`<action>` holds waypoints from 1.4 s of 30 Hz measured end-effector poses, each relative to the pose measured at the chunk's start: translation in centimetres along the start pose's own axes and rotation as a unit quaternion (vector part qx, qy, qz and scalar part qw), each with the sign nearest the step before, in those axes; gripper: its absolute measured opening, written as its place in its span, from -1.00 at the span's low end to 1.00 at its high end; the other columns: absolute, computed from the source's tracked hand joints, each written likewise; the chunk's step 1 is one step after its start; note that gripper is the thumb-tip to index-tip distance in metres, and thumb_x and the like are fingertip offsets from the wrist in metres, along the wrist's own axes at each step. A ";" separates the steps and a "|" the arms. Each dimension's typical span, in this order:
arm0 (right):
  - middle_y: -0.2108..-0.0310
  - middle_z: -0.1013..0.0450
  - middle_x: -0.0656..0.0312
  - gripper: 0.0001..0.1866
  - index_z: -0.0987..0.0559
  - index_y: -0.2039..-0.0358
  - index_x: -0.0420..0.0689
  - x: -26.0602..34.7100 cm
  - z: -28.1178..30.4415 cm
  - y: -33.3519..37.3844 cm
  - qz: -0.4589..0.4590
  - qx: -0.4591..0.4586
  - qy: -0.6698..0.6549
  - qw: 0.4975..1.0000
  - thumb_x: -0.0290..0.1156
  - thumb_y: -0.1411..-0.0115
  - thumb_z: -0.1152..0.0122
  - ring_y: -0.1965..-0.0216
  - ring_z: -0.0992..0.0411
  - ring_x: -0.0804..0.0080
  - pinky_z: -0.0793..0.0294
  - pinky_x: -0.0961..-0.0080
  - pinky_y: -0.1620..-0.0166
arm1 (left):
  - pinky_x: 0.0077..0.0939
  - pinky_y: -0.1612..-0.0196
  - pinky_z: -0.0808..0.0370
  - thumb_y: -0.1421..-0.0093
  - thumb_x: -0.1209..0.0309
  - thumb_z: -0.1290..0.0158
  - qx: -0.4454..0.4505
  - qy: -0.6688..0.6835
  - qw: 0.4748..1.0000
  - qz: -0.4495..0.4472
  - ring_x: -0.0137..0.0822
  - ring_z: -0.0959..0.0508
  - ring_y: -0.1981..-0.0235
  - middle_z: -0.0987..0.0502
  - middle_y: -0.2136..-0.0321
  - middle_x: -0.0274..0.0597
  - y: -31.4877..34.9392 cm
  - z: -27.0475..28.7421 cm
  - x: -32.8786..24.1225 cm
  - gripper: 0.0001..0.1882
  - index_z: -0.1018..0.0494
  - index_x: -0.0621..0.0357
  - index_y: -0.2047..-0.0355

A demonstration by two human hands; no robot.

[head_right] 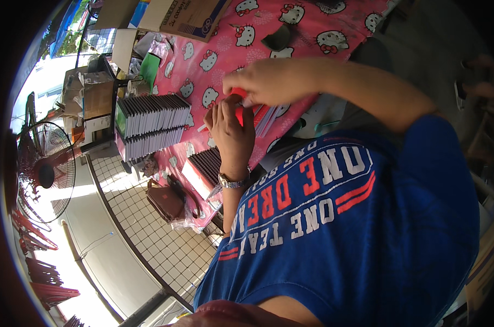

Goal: The person assembles notebooks by sliding the spiral binding into the prepunched holes of the covers and pages and then crimping the ends of the spiral with a tool.

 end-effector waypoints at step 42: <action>0.18 -0.52 -0.03 -0.45 -0.51 0.03 -0.24 -19.1 0.4 -1.6 -0.200 -0.180 0.210 0.940 0.02 -0.24 -0.18 -0.02 -0.44 0.26 -0.45 0.23 -0.02 | -0.22 -0.06 -0.29 -0.24 0.51 -0.04 0.030 0.048 0.998 0.006 -0.09 -0.52 0.17 -0.57 0.31 -0.12 -0.4 0.2 1.2 -0.85 -0.45 0.20 0.18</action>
Point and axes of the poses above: each hand's wrist, its own y-axis away from the middle knuckle, its own z-axis out of the back of the hand, x = y × z, the point moved 9 cm from there along -y, towards the middle knuckle
